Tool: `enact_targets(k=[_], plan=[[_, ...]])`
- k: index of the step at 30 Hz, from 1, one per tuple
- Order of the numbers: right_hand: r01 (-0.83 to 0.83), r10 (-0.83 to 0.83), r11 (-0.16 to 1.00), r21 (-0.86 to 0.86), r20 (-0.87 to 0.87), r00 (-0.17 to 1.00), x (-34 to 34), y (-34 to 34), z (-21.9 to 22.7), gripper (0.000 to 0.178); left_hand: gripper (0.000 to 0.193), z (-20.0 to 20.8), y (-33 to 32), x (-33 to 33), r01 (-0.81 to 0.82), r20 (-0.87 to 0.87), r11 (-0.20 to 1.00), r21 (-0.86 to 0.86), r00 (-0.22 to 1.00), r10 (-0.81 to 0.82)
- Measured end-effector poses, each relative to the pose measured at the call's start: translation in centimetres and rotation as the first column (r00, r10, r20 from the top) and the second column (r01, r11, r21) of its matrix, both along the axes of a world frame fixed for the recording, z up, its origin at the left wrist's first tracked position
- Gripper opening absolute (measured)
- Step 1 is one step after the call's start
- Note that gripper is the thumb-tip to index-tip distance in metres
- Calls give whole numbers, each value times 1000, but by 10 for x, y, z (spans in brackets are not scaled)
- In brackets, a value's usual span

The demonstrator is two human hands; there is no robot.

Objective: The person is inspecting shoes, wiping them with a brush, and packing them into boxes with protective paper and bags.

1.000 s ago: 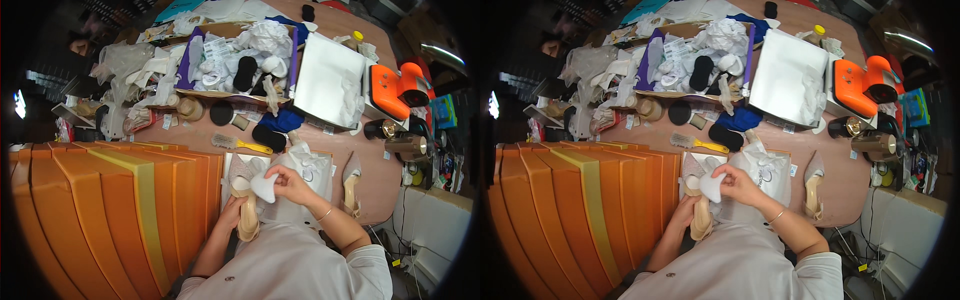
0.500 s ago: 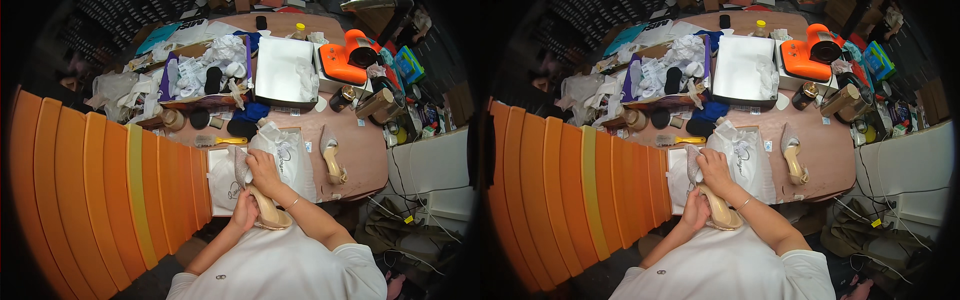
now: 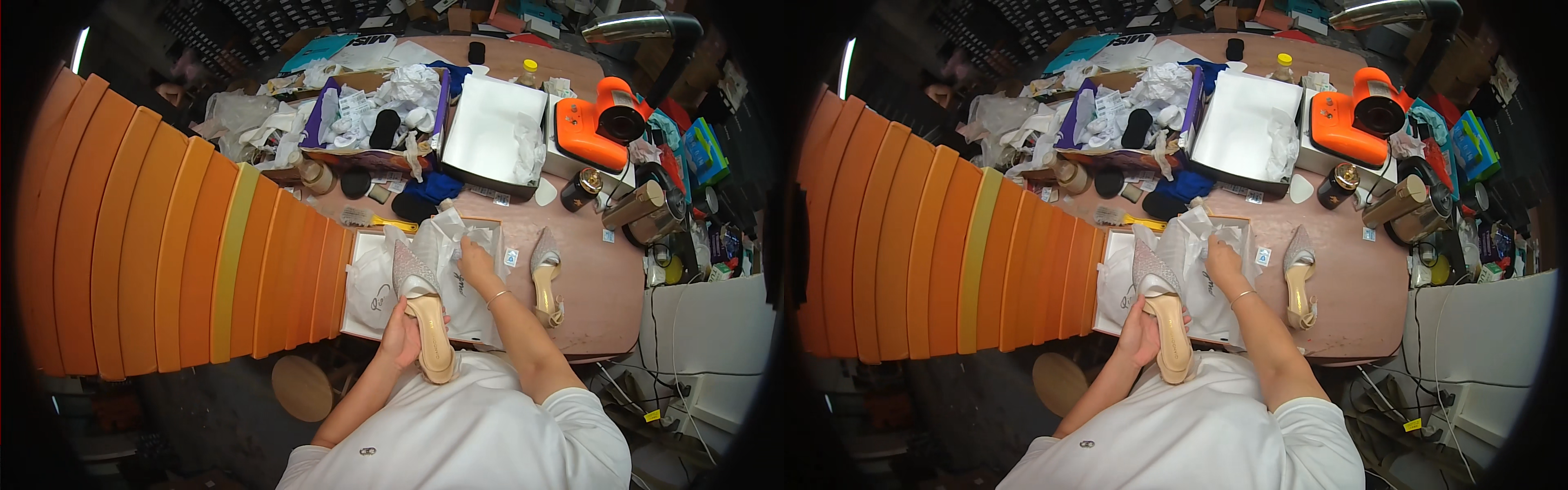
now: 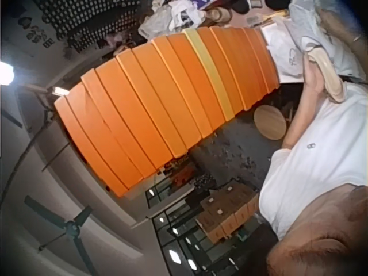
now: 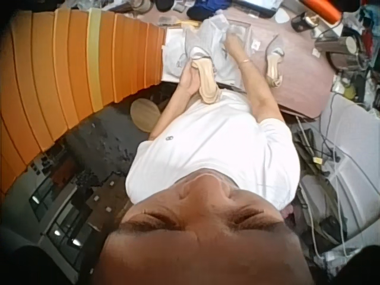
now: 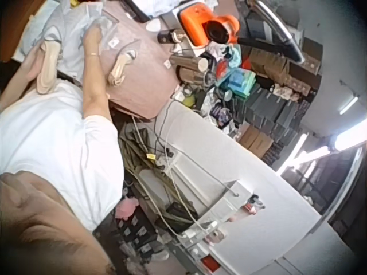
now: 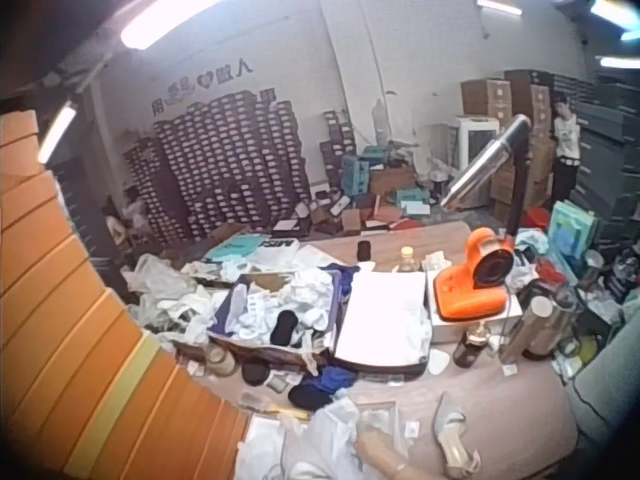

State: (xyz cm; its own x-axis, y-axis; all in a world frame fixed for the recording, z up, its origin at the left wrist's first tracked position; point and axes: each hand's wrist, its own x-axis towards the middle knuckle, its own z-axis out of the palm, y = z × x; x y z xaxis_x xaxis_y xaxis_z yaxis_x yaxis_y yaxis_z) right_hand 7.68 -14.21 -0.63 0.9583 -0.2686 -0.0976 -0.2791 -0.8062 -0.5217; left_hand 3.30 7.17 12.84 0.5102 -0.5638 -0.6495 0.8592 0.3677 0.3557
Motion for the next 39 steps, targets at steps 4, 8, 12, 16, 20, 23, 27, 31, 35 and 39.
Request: enact_targets(k=[4, 8, 12, 16, 20, 23, 27, 31, 35, 39], plan=[[-77, 18, 954, 291, 199, 980, -44, -4, 92, 35, 64, -7, 15, 8, 33, 66, 999, -6, 997, -33], [-414, 323, 874, 256, 330, 887, -59, 56, 169, 28, 57, -2, 2, 16, 30, 118, 999, -37, 993, -26], [-336, 297, 942, 8, 449, 843, -44, 75, 144, 27, 52, 7, -10, 22, 45, 125, 999, 13, 991, -46], [-284, 246, 959, -14, 541, 804, -46, 77, 143, 24, 56, 9, 2, 35, 135, 164, 991, 2, 977, -134], [-234, 252, 966, -110, 604, 756, -32, 74, 140, 20, 61, 6, -2, 39, 229, 262, 973, 20, 938, -226], [-214, 184, 976, -31, 638, 748, -40, 83, 149, 19, 59, 18, 1, 39, 275, 270, 961, 19, 924, -269], [-222, 318, 948, -229, 646, 694, -22, 61, 143, 29, 61, 12, -5, 44, 397, 270, 918, 19, 882, -387], [-33, -26, 995, 98, 543, 840, -33, 60, 159, 65, 64, 23, -4, 39, 357, 231, 934, -6, 910, -346], [-68, -97, 889, 453, 332, 938, -18, 47, 138, 67, 51, 11, -12, 28, 336, 312, 939, 68, 887, -340], [-102, 17, 887, 450, 189, 982, -27, 39, 146, 72, 50, -5, -9, 29, 279, 157, 959, 54, 946, -284]])
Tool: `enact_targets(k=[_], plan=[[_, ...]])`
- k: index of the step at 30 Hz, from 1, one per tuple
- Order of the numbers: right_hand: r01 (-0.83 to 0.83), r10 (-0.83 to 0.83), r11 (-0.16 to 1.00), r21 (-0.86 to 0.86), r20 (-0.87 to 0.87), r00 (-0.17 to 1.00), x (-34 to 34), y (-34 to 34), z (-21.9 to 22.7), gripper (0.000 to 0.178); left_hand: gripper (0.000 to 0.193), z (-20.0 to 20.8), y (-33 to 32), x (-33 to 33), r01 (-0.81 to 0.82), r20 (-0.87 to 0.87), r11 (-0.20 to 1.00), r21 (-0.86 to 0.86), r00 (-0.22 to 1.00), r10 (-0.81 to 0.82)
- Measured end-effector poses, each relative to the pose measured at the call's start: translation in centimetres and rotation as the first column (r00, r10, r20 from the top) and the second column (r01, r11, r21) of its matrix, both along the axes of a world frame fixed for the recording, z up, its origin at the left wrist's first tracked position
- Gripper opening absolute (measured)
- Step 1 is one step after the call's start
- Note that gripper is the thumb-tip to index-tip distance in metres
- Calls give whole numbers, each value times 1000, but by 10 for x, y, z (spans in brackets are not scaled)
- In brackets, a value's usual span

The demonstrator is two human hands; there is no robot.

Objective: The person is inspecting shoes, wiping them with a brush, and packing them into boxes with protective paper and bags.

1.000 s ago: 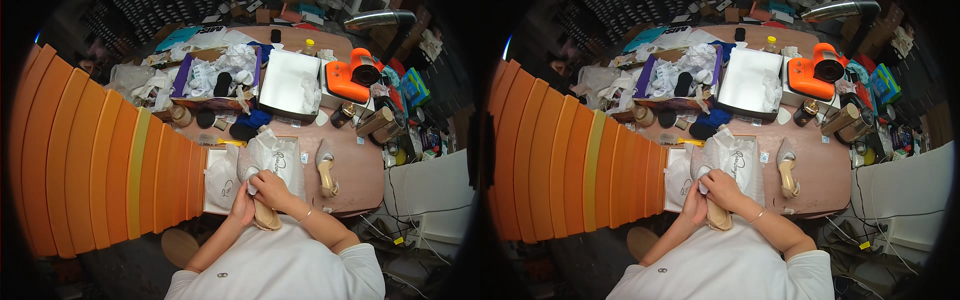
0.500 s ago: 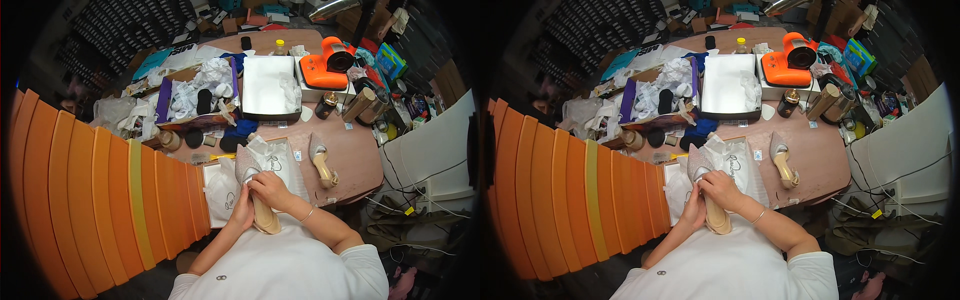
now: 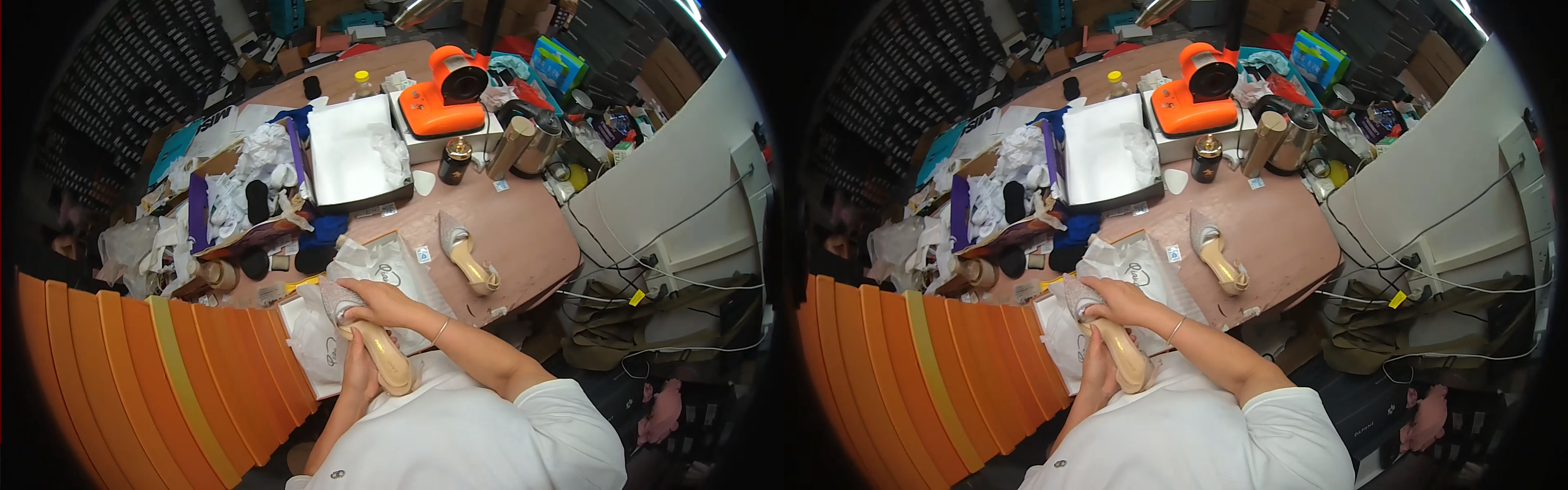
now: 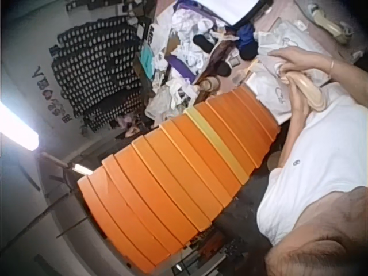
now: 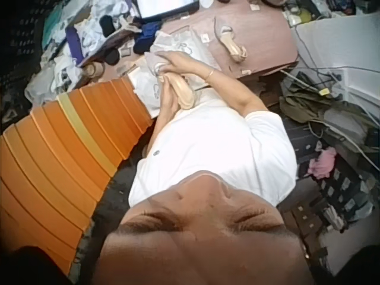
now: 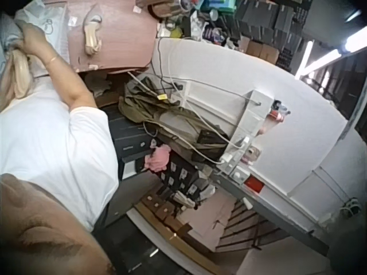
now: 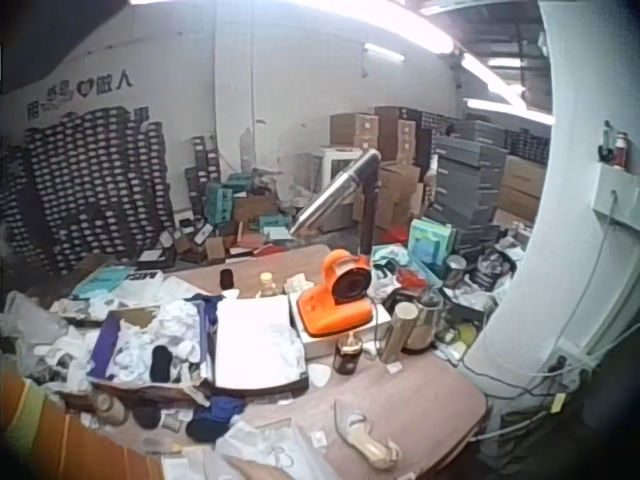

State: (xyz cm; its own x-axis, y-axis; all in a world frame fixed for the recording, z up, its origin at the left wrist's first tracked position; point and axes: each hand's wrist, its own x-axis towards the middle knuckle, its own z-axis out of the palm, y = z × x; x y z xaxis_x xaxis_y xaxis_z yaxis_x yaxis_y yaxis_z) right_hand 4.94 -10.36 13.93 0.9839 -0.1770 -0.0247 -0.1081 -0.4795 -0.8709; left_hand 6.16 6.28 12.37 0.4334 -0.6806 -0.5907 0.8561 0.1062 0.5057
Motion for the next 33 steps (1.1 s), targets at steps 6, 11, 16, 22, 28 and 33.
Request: enact_targets(k=[6, 11, 16, 22, 28, 33], plan=[[319, -456, 823, -471, -211, 865, -103, -127, -26, 76, 41, -52, 47, 68, -2, -95, 983, 185, 995, 20], [289, -546, 814, -504, -492, 678, -138, -197, -58, 65, 34, -149, 111, 95, -56, 285, 806, 589, 948, -143], [66, -341, 908, -413, -642, 686, -147, -175, -79, 82, 38, -101, 122, 88, -171, 399, 664, 728, 893, -208], [-184, -327, 861, -475, -793, 513, -113, -140, -90, 95, 73, -81, 67, 62, -144, 182, 131, 981, 447, -876], [-174, -395, 783, -597, -694, 601, -116, -145, -104, 83, 75, -101, 71, 77, 46, 82, 115, 992, 455, -886], [18, -292, 913, -406, -624, 724, -137, -162, -89, 71, 67, -57, 107, 82, 54, 431, 588, 807, 627, -649]])
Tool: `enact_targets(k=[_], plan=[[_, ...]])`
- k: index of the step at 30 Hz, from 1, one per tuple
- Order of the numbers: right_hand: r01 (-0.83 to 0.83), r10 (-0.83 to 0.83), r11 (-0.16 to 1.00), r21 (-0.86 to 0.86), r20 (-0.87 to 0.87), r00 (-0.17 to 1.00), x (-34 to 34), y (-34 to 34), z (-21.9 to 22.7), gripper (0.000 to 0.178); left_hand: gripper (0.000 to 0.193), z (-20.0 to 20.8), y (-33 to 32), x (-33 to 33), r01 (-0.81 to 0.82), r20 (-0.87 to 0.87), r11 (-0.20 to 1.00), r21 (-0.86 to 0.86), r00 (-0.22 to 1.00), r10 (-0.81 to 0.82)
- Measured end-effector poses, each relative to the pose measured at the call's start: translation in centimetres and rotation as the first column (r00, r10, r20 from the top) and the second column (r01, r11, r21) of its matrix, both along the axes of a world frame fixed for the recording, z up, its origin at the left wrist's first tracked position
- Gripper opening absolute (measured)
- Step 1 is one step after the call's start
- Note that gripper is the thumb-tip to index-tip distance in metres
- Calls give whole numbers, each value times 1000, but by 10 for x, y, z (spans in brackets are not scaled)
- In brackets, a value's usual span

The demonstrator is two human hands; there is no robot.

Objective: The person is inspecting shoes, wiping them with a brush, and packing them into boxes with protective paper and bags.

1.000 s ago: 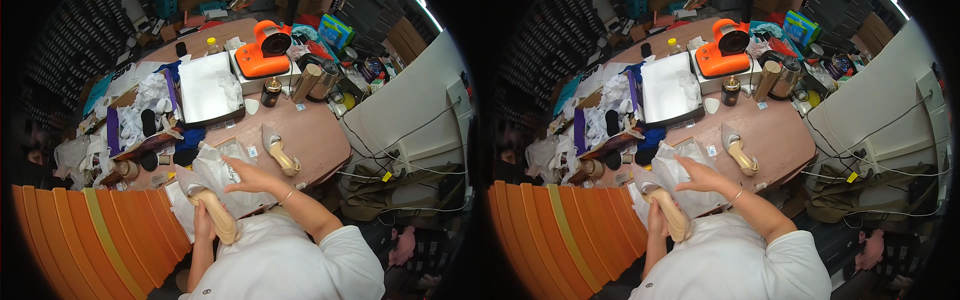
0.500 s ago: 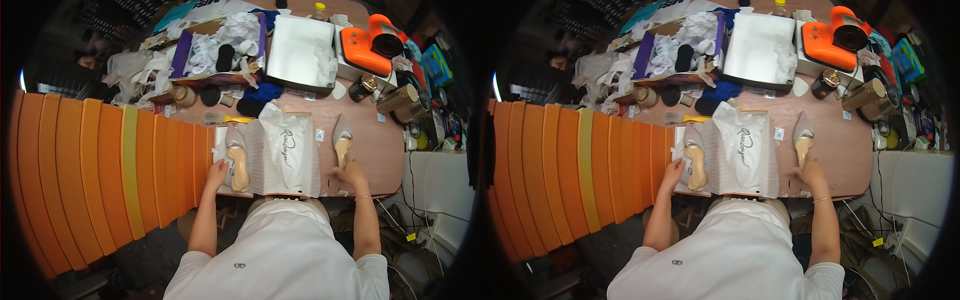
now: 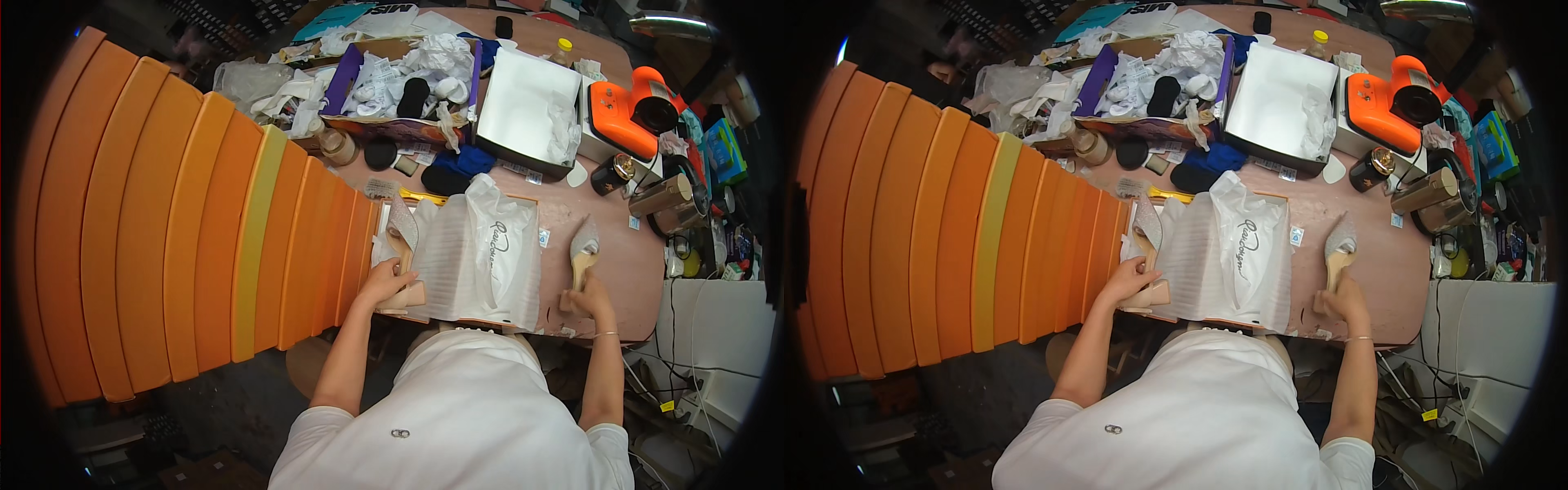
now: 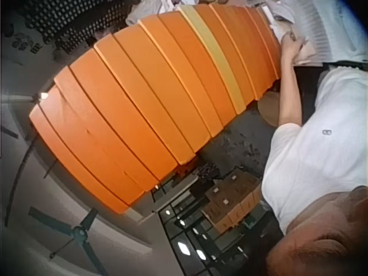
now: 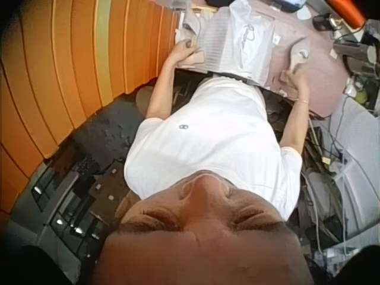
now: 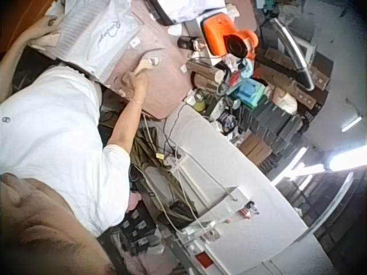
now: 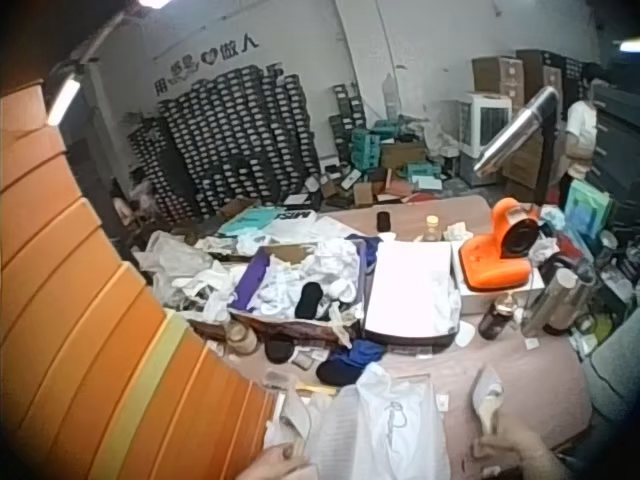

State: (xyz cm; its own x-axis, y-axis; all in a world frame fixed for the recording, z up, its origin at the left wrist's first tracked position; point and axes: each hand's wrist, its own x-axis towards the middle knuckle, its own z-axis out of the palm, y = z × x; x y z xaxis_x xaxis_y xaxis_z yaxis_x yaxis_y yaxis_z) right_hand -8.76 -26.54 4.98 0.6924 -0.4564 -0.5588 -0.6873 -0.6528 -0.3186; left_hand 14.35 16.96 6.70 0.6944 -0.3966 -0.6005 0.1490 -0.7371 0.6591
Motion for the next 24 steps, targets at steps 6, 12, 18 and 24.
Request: enact_targets(k=[6, 12, 18, 24], plan=[[-96, -639, 338, 936, 303, 707, 2, 72, 117, 72, 64, 93, -15, -33, -385, -537, 635, -669, 842, -56], [-275, -504, -115, 955, 182, 844, 33, 156, 99, 72, 66, 89, -60, -72, -372, -616, 549, -749, 696, -369], [-211, -512, -286, 935, 37, 858, 26, 162, 77, 75, 64, 83, -65, -84, -516, -715, 511, -687, 604, -351], [-264, -518, -380, 887, 32, 855, 27, 161, 62, 73, 64, 82, -70, -79, -454, -685, 556, -696, 652, -325]])
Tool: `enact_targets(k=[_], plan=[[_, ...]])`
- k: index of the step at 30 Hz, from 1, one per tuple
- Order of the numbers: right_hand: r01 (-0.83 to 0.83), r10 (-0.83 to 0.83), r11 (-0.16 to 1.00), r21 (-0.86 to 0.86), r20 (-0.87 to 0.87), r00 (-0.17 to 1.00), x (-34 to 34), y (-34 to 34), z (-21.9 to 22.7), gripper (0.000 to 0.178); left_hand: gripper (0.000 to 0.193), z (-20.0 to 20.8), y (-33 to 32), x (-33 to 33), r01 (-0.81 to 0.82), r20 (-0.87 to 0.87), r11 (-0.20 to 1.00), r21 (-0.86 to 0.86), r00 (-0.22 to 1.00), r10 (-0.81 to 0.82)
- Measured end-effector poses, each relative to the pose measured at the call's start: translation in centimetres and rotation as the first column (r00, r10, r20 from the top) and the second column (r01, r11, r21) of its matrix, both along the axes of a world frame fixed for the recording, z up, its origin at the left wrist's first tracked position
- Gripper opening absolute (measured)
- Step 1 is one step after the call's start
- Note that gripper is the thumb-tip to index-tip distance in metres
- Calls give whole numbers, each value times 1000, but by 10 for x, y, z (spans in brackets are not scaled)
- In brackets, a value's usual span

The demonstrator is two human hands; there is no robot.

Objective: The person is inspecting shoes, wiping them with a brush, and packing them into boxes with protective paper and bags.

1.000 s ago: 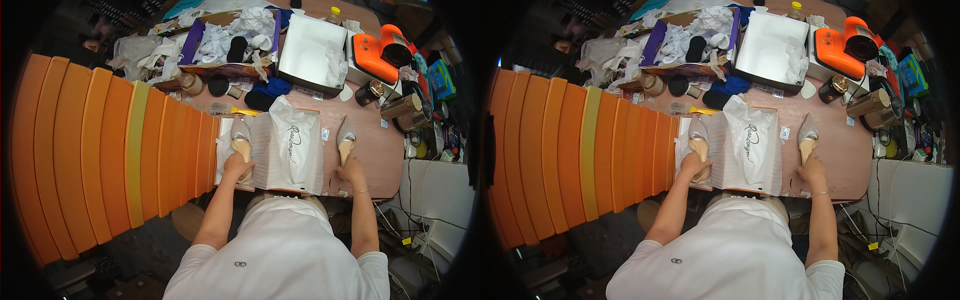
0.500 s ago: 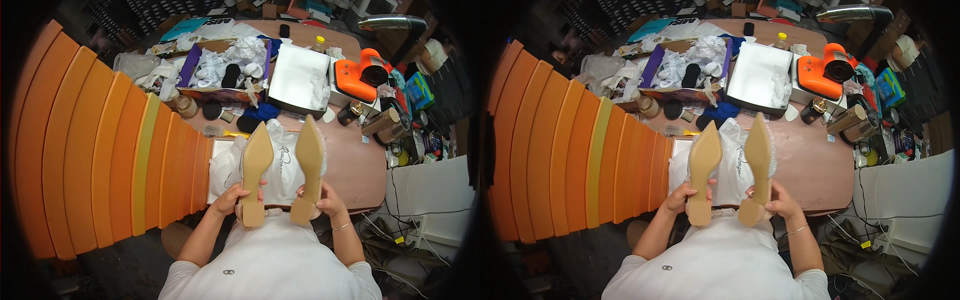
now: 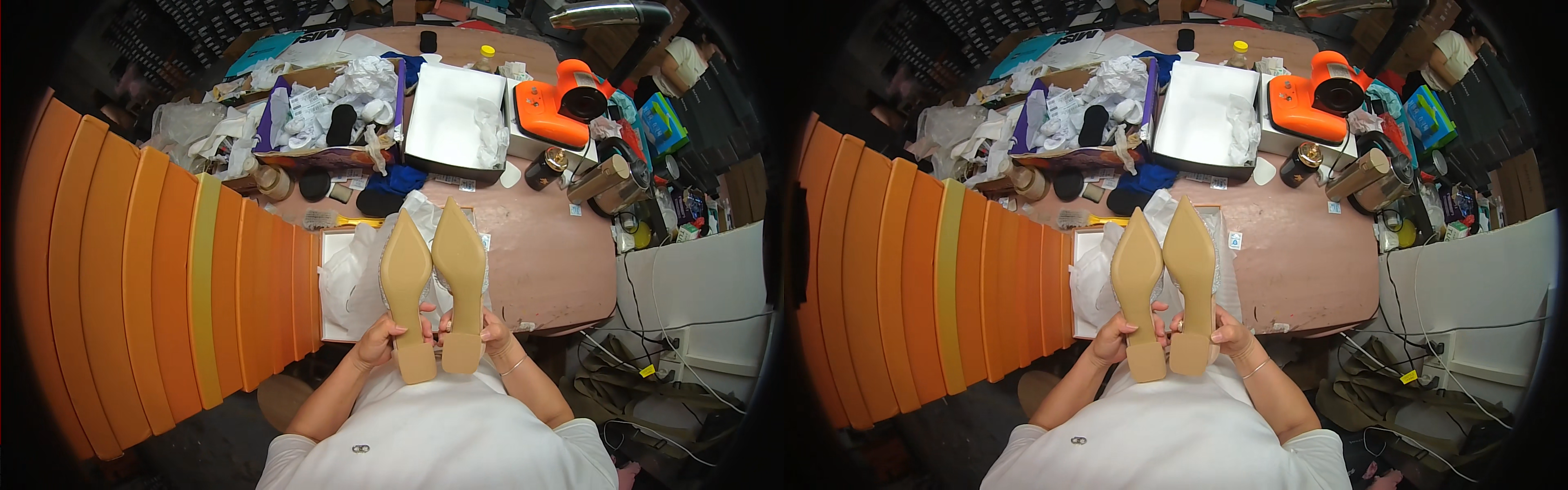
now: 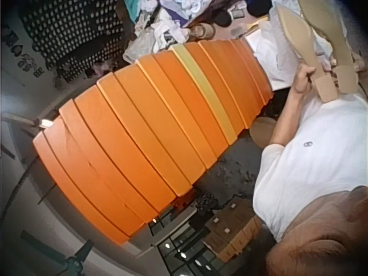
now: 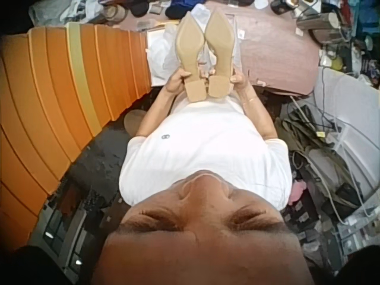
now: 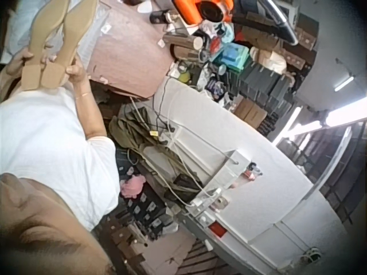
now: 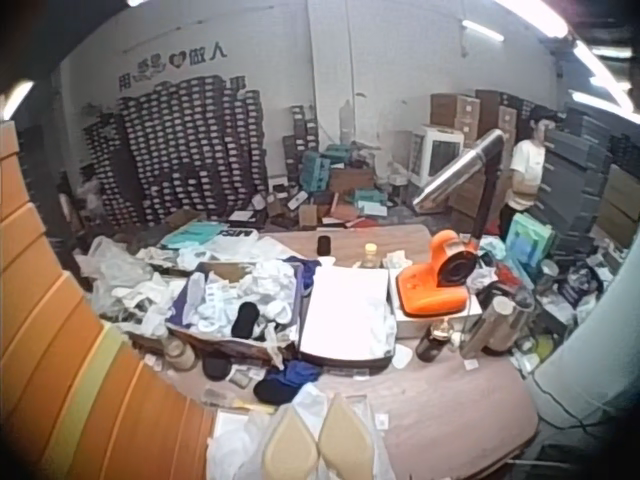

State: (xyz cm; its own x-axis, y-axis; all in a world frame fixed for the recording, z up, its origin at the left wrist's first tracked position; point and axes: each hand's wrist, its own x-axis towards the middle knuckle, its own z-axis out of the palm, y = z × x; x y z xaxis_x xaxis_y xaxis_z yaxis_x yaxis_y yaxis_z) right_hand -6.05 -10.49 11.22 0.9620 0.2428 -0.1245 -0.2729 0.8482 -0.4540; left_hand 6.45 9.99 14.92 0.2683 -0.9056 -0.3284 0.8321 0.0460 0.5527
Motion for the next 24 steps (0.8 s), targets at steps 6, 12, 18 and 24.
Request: enact_targets(k=[6, 12, 18, 24], plan=[[-89, 96, 981, -175, 30, 995, 0, -29, 7, 71, 65, 1, 13, 15, 75, 72, 997, 14, 994, -76], [-51, 19, 391, -919, -47, 999, 36, -50, 31, 72, 62, 9, 37, 40, 292, 208, 956, 39, 933, -294], [-23, 34, 614, -789, -3, 999, 108, 12, 30, 56, 65, -1, 36, 14, -27, -318, 976, 216, 943, 97], [245, 333, -105, -964, 198, 922, 161, 31, 35, 57, 66, -37, 40, 46, -193, -447, 980, -52, 882, 150]])
